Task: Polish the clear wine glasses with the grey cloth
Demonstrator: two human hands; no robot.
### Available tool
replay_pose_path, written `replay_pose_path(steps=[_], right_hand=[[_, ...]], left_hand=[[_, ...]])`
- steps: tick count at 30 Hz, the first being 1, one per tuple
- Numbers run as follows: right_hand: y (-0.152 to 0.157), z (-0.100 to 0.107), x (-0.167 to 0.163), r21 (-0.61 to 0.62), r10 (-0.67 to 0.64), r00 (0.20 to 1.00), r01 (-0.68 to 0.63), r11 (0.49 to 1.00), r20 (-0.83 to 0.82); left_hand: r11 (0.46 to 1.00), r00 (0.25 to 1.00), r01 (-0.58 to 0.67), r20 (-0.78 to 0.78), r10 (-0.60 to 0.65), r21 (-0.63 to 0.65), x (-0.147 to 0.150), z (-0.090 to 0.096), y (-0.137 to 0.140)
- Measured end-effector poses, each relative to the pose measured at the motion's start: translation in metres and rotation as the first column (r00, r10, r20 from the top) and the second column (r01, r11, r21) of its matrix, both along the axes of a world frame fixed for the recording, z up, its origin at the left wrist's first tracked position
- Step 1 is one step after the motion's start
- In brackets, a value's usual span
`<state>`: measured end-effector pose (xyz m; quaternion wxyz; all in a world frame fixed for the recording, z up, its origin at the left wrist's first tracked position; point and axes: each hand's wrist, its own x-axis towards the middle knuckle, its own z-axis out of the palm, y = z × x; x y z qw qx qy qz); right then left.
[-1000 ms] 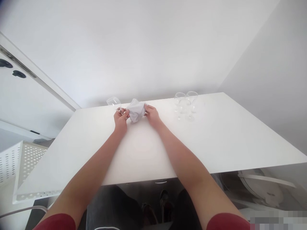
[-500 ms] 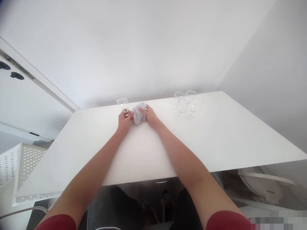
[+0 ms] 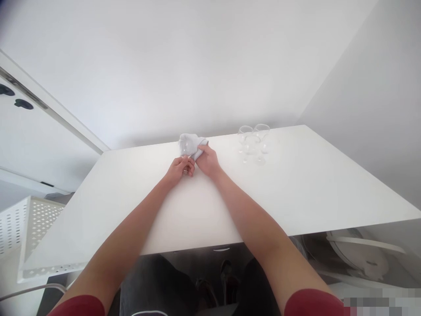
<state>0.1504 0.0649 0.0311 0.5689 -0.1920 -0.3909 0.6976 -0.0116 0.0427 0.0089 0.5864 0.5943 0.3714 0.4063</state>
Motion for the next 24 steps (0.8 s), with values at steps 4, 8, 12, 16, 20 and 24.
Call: replay_pose_path(steps=[4, 8, 12, 16, 20, 24], right_hand=[[-0.002, 0.003, 0.003, -0.023, 0.19, 0.981, -0.191, 0.981, -0.027], [-0.003, -0.002, 0.003, -0.008, 0.197, 0.979, -0.197, 0.98, 0.058], [-0.005, -0.007, -0.001, 0.105, -0.075, 0.981, 0.057, 0.993, 0.177], [-0.009, -0.008, -0.004, 0.421, -0.256, 0.851, 0.045, 0.906, 0.459], [-0.01, -0.007, -0.004, 0.702, -0.501, 0.713, 0.019, 0.712, 0.49], [-0.008, -0.01, -0.002, 0.785, -0.624, 0.647, 0.061, 0.616, 0.439]], left_hand=[[0.983, 0.989, 0.142, 0.068, -0.134, -0.115, -0.001, 0.004, -0.003], [0.98, 0.98, 0.131, 0.17, -0.105, -0.147, -0.003, 0.009, -0.003], [0.988, 0.983, 0.017, 0.183, 0.012, -0.156, -0.004, 0.007, 0.0], [0.986, 0.984, -0.052, 0.16, 0.077, -0.155, -0.001, 0.002, 0.001], [0.991, 0.99, -0.133, 0.048, 0.133, -0.007, 0.005, 0.002, -0.005], [0.978, 0.978, -0.072, -0.176, 0.108, 0.196, 0.005, 0.006, -0.012]])
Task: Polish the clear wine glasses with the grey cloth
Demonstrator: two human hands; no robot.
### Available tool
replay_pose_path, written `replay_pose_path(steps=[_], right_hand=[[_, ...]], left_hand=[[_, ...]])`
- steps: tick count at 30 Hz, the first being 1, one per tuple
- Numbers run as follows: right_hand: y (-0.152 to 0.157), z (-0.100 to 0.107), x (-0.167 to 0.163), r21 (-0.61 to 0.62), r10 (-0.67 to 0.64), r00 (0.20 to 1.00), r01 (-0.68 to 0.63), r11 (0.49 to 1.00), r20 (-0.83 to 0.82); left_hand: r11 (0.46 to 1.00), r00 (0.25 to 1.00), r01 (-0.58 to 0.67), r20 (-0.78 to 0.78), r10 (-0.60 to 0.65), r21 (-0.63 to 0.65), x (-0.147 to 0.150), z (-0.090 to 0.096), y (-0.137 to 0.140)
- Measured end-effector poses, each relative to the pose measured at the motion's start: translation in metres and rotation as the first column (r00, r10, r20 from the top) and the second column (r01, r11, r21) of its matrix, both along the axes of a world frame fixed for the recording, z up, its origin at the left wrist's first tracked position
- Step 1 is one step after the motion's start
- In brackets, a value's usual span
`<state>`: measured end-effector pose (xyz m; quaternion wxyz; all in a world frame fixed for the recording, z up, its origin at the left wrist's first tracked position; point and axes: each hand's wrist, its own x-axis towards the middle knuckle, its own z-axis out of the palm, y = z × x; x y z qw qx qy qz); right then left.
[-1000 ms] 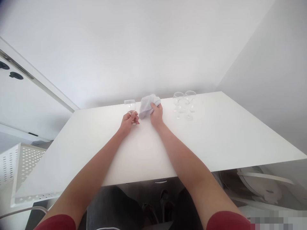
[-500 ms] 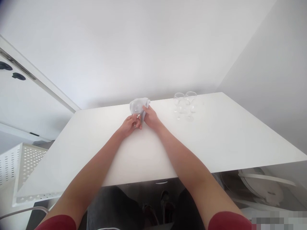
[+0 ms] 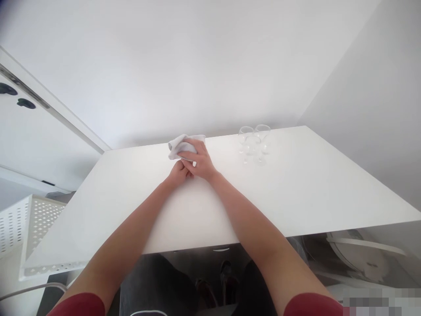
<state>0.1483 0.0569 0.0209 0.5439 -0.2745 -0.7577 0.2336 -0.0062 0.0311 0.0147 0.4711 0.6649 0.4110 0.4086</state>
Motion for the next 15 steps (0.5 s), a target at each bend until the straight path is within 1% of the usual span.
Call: replay_pose_path(steps=[2, 4, 6, 9, 11, 12, 13, 15], right_hand=[[0.0, -0.001, 0.0, 0.001, -0.016, 0.999, 0.016, 1.0, -0.05], [-0.002, 0.0, 0.0, -0.044, -0.024, 0.993, 0.019, 0.999, -0.119], [-0.005, 0.004, 0.001, -0.13, -0.041, 0.982, 0.017, 0.991, -0.185], [-0.01, 0.01, 0.002, -0.271, -0.07, 0.955, -0.012, 0.962, -0.288], [-0.012, 0.014, 0.003, -0.355, -0.051, 0.928, -0.09, 0.93, -0.37], [-0.012, 0.015, 0.003, -0.392, -0.024, 0.908, -0.156, 0.907, -0.418], [-0.013, 0.015, 0.002, -0.423, 0.009, 0.883, -0.233, 0.876, -0.469], [-0.013, 0.016, 0.0, -0.463, 0.075, 0.819, -0.394, 0.794, -0.568]], left_hand=[[0.996, 0.993, -0.008, -0.121, 0.019, 0.087, -0.003, 0.002, 0.0], [0.99, 0.98, -0.045, -0.186, 0.07, 0.135, -0.005, 0.003, 0.0], [0.986, 0.97, -0.075, -0.218, 0.107, 0.152, -0.007, 0.003, 0.001], [0.978, 0.959, -0.098, -0.245, 0.142, 0.183, -0.008, 0.003, 0.002], [0.974, 0.95, -0.111, -0.265, 0.162, 0.198, -0.007, 0.001, 0.003], [0.973, 0.948, -0.116, -0.272, 0.168, 0.198, -0.007, 0.0, 0.004], [0.974, 0.947, -0.118, -0.272, 0.169, 0.193, -0.007, -0.002, 0.004], [0.979, 0.961, -0.116, -0.23, 0.153, 0.165, -0.006, -0.004, 0.006]])
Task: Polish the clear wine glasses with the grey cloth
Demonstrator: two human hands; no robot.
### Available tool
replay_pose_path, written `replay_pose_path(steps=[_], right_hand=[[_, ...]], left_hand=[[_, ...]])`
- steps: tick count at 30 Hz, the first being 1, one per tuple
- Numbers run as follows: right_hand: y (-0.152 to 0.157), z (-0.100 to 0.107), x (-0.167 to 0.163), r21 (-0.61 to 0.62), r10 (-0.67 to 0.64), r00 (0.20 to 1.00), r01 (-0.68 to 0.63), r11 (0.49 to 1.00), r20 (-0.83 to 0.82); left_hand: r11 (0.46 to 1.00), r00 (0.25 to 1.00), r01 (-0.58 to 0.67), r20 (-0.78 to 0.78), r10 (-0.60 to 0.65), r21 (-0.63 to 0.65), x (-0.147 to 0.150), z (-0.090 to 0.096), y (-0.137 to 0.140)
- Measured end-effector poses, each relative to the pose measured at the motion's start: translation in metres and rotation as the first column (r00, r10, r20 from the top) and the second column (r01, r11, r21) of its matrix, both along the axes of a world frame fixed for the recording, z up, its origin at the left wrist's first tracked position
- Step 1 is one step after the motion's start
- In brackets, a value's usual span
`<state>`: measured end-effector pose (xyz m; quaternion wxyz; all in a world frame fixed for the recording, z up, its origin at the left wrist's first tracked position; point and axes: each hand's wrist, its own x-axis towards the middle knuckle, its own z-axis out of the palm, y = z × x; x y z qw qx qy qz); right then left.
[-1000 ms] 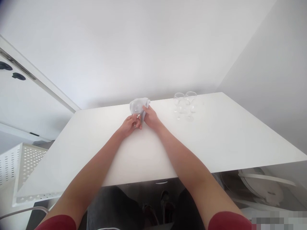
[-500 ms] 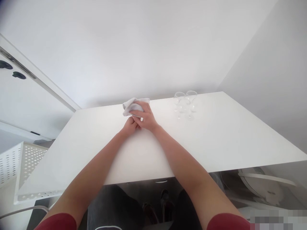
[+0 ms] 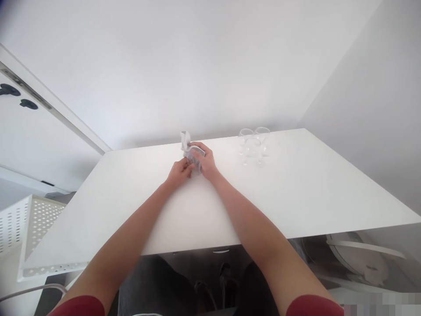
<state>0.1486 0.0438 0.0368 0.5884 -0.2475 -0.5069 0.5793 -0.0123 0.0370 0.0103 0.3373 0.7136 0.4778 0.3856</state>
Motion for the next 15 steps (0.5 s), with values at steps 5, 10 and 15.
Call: replay_pose_path(steps=[5, 10, 15], right_hand=[[0.005, -0.003, -0.006, -0.157, 0.24, 0.961, -0.261, 0.953, -0.14], [0.011, -0.008, -0.008, -0.122, 0.27, 0.956, -0.284, 0.951, -0.117], [0.012, -0.016, -0.013, -0.082, 0.26, 0.966, -0.26, 0.962, -0.005]], left_hand=[[0.996, 0.946, 0.031, 0.323, -0.002, -0.083, 0.001, -0.002, 0.003], [0.991, 0.896, -0.065, 0.43, 0.109, -0.115, -0.001, -0.002, 0.006], [0.973, 0.774, -0.011, 0.614, 0.156, -0.232, 0.0, -0.005, 0.011]])
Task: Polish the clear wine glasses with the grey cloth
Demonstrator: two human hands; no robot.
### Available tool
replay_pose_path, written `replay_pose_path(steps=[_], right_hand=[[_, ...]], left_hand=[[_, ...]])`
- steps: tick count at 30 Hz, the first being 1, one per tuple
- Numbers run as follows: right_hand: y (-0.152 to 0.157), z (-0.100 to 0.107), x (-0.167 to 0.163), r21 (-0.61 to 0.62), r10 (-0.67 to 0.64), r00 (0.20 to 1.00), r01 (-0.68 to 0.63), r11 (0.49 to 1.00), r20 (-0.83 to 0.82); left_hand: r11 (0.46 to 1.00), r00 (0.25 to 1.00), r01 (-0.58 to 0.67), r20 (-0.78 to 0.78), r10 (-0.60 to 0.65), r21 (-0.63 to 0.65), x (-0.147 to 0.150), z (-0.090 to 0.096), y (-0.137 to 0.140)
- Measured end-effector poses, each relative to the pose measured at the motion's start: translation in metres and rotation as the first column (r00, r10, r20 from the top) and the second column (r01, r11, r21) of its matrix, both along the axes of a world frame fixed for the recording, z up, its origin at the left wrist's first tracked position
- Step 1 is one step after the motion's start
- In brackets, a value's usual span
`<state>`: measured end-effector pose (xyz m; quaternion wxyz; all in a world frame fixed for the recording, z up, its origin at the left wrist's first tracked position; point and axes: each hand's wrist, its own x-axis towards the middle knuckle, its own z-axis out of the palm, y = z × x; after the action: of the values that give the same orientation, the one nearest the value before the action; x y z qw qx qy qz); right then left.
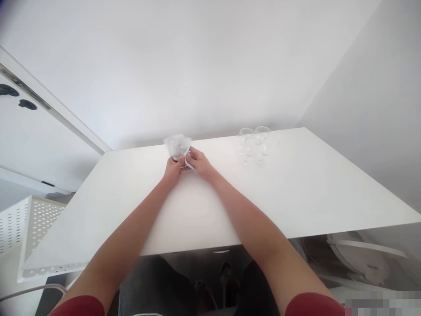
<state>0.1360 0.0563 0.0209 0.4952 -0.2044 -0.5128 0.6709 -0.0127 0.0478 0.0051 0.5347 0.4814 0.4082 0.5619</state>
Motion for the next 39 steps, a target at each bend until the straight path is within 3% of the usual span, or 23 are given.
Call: replay_pose_path(steps=[9, 14, 17, 23, 27, 33, 39], right_hand=[[0.006, -0.002, 0.006, 0.0, 0.045, 0.996, -0.045, 0.999, 0.083], [0.008, -0.012, 0.003, -0.19, 0.092, 0.992, -0.075, 0.979, 0.083], [0.008, -0.015, 0.001, -0.265, 0.128, 0.99, -0.109, 0.958, 0.056], [0.002, -0.006, 0.007, -0.221, 0.234, 0.972, -0.231, 0.948, -0.013], [0.002, -0.004, 0.01, -0.214, 0.285, 0.958, -0.285, 0.934, -0.035], [0.001, -0.006, 0.006, -0.297, 0.262, 0.965, -0.244, 0.923, 0.02], [-0.002, 0.003, 0.006, -0.206, 0.274, 0.956, -0.248, 0.947, 0.104]], left_hand=[[0.998, 0.999, 0.04, -0.006, -0.04, 0.037, 0.001, -0.008, 0.002], [0.985, 0.998, -0.048, 0.042, 0.041, 0.163, -0.006, 0.002, 0.003], [0.987, 0.998, 0.022, 0.047, -0.03, 0.159, -0.005, 0.01, -0.001], [0.989, 0.991, 0.114, 0.056, -0.12, 0.089, -0.002, 0.017, -0.007], [0.98, 0.983, 0.163, 0.061, -0.171, 0.118, -0.004, 0.015, -0.006], [0.98, 0.99, 0.099, 0.084, -0.115, 0.173, -0.005, 0.014, -0.005], [0.98, 0.993, 0.077, 0.078, -0.093, 0.185, -0.006, 0.011, -0.004]])
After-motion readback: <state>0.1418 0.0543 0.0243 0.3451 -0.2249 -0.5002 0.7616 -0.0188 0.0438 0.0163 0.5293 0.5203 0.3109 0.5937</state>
